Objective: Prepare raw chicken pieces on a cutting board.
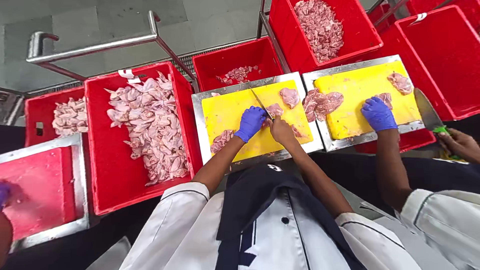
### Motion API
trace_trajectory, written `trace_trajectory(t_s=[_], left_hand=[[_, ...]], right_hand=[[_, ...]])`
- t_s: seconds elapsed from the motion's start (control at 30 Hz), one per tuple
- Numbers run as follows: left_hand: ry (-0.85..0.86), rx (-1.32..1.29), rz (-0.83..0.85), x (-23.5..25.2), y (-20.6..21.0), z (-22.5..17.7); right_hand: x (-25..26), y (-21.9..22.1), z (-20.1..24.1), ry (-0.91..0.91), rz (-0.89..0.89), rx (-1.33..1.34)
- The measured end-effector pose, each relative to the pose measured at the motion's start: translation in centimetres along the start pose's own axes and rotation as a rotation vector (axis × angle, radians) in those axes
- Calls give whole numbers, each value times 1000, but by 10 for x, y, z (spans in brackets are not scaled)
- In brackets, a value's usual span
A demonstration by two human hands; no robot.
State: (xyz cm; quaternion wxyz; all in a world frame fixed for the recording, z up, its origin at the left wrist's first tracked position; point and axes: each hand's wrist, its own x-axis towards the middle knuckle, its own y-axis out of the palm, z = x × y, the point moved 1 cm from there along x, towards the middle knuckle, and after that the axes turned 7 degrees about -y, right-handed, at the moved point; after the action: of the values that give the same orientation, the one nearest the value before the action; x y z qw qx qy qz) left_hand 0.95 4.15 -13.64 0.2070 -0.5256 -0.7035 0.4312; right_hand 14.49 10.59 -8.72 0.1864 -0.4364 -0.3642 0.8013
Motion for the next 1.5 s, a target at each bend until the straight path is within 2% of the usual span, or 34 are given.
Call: trace_trajectory(t_s=[0.13, 0.2, 0.3, 0.43, 0.5, 0.6, 0.73, 0.8, 0.9, 0.97, 1.07, 1.17, 1.27, 1.5], left_hand=[[-372, -6, -16, -24, -2, -8], [-416, -125, -86, -38, 1, 1], [-307, -189, -217, -51, 2, 11], [-95, -192, -47, -43, -5, 18], [-38, -192, 20, -37, -3, 23], [-24, -205, 91, -34, -4, 26], [76, -175, 87, -38, 3, 28], [69, -121, 83, -44, 4, 26], [-49, -51, 108, -51, -2, 17], [-87, -110, 24, -50, -5, 13], [-47, -210, -132, -37, -4, 1], [45, -225, -187, -10, 5, -21], [68, -217, -100, 10, 21, -29], [55, -255, -69, 16, 31, -18]], right_hand=[[-14, 5, -10, 20, -49, 1], [-40, 10, -19, 14, -88, 35], [-88, 12, -28, 16, -7, 31], [-107, 16, -30, 83, 183, -43], [-96, 22, -22, 67, 189, -28], [-56, 37, 1, 36, 88, 77], [-10, 29, 29, -7, 42, 121], [-6, 27, 27, -35, 48, 134], [-24, 27, 8, -90, -26, 129], [-48, 15, -5, -121, -118, 135], [-73, -4, -38, -95, -174, 94], [-84, -20, -72, -20, -107, -11], [-90, -30, -90, 11, -20, -104], [-81, -37, -75, 71, 134, -92]])
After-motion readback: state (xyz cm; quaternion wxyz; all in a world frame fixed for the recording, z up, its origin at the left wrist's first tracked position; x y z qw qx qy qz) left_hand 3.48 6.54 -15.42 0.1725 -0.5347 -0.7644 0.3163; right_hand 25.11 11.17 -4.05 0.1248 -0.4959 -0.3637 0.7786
